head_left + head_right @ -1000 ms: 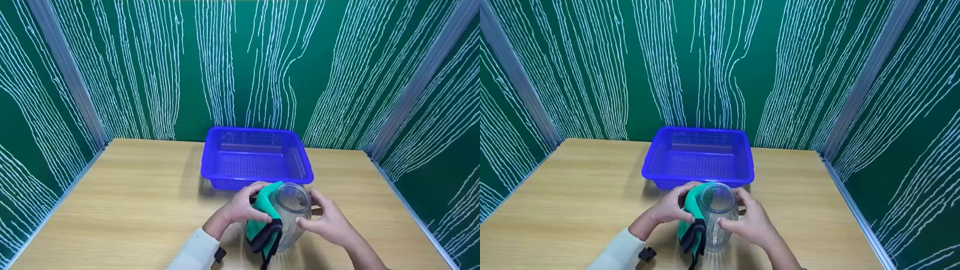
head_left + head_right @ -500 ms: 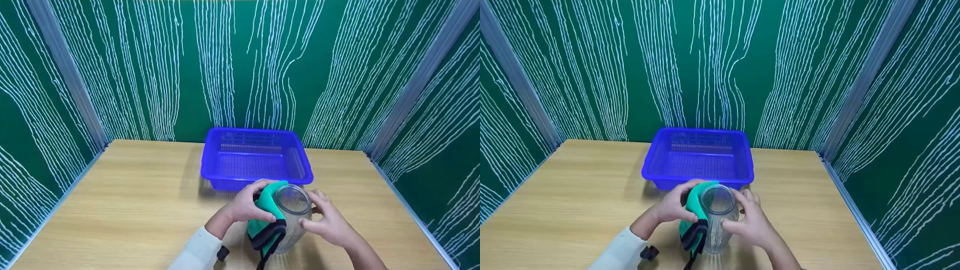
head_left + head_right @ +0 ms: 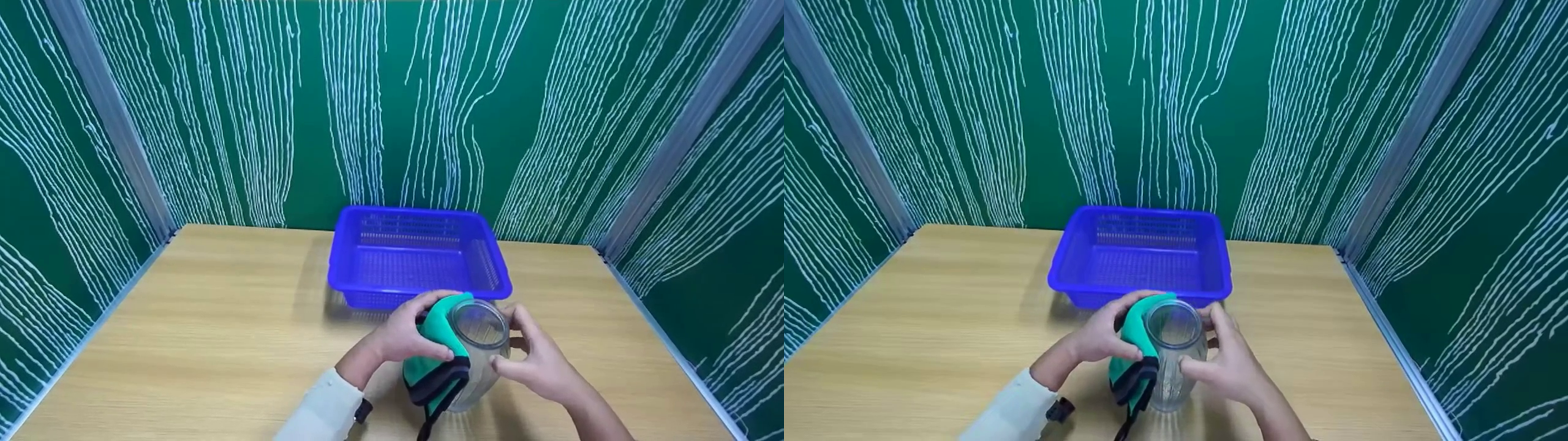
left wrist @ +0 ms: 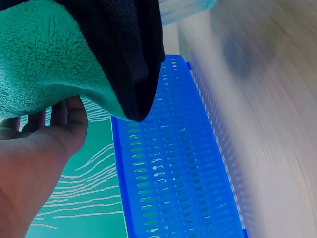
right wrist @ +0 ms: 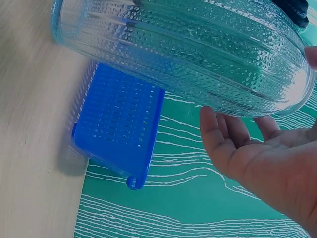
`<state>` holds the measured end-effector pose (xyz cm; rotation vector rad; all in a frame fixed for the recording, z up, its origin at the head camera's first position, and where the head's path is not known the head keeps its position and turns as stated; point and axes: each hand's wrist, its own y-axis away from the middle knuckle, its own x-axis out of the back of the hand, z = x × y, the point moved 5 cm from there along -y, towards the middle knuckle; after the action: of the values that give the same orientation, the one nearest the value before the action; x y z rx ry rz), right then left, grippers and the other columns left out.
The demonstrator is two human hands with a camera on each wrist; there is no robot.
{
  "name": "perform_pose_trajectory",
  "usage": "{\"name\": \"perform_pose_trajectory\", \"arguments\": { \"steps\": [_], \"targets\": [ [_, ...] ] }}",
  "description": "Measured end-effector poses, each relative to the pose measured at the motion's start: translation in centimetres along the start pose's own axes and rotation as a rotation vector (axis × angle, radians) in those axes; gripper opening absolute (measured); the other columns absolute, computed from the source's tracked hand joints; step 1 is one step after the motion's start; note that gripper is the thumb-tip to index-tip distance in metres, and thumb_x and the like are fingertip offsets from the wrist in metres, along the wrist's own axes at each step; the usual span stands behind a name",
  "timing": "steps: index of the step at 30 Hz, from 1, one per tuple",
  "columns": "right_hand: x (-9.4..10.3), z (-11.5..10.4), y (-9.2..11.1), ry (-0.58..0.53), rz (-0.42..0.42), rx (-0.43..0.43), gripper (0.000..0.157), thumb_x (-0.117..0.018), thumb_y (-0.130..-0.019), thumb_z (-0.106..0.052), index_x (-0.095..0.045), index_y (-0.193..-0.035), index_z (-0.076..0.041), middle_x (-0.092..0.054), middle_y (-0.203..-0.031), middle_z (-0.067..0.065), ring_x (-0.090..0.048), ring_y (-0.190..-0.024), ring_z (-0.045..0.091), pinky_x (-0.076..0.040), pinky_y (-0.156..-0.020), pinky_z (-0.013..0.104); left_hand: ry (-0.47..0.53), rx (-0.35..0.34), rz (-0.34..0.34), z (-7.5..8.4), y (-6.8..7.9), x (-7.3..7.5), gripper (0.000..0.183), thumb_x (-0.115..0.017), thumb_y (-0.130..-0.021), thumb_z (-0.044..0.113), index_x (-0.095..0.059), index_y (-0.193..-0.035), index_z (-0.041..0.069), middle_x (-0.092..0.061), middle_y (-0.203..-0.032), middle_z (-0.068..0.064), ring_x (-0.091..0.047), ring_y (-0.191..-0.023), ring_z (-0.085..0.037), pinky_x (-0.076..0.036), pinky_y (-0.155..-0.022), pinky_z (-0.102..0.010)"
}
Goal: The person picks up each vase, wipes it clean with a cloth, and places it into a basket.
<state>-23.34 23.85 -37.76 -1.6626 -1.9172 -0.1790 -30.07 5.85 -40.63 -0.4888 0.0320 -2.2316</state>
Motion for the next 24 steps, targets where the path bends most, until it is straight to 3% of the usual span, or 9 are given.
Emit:
{"name": "perform_pose_trajectory", "arguments": {
  "steps": [4, 8, 12, 17, 24],
  "targets": [
    [0.0, -0.1, 0.2, 0.021, -0.009, 0.013, 0.045, -0.066, -0.069, -0.001, -0.042, -0.105, -0.013, -0.051, -0.102, -0.002, -0.047, -0.098, 0.014, -0.045, -0.078, 0.029, -0.016, -0.021, -0.001, -0.2, -0.1, 0.2, 0.074, -0.078, -0.059, 0.032, -0.040, -0.121, 0.047, -0.047, -0.119, 0.020, -0.045, -0.105, -0.008, -0.037, -0.086, -0.038],
    [-0.2, -0.1, 0.2, 0.048, -0.019, 0.031, 0.045, -0.069, -0.073, -0.014, -0.041, -0.108, -0.014, -0.051, -0.103, -0.004, -0.047, -0.099, 0.013, -0.044, -0.077, 0.031, -0.026, -0.018, 0.001, -0.3, 0.1, 0.3, 0.073, -0.077, -0.059, 0.032, -0.041, -0.121, 0.046, -0.047, -0.118, 0.020, -0.045, -0.104, -0.007, -0.036, -0.087, -0.038],
    [-0.2, 0.4, 0.2, 0.068, 0.001, -0.019, 0.053, -0.074, -0.068, -0.027, -0.042, -0.110, -0.018, -0.052, -0.101, -0.005, -0.048, -0.096, 0.013, -0.043, -0.076, 0.032, -0.016, -0.025, -0.013, 0.7, 0.6, 0.3, 0.073, -0.077, -0.060, 0.027, -0.041, -0.123, 0.040, -0.048, -0.118, 0.017, -0.046, -0.103, -0.008, -0.036, -0.088, -0.036],
    [-0.1, 0.6, 0.1, 0.057, 0.016, -0.079, 0.056, -0.076, -0.064, -0.029, -0.043, -0.108, -0.021, -0.054, -0.099, -0.003, -0.050, -0.093, 0.015, -0.044, -0.075, 0.030, -0.031, -0.023, -0.037, 2.1, 1.2, 0.4, 0.075, -0.076, -0.061, 0.024, -0.041, -0.126, 0.033, -0.048, -0.118, 0.016, -0.045, -0.104, -0.006, -0.034, -0.091, -0.035],
    [-0.1, 0.7, 0.2, 0.048, 0.010, -0.105, 0.055, -0.077, -0.064, -0.029, -0.042, -0.107, -0.020, -0.054, -0.098, -0.001, -0.051, -0.091, 0.020, -0.046, -0.073, 0.033, -0.053, -0.058, -0.075, 1.0, 1.1, 0.3, 0.080, -0.078, -0.058, 0.018, -0.040, -0.127, 0.030, -0.049, -0.118, 0.013, -0.047, -0.105, -0.007, -0.036, -0.091, -0.031]
  ]
}}
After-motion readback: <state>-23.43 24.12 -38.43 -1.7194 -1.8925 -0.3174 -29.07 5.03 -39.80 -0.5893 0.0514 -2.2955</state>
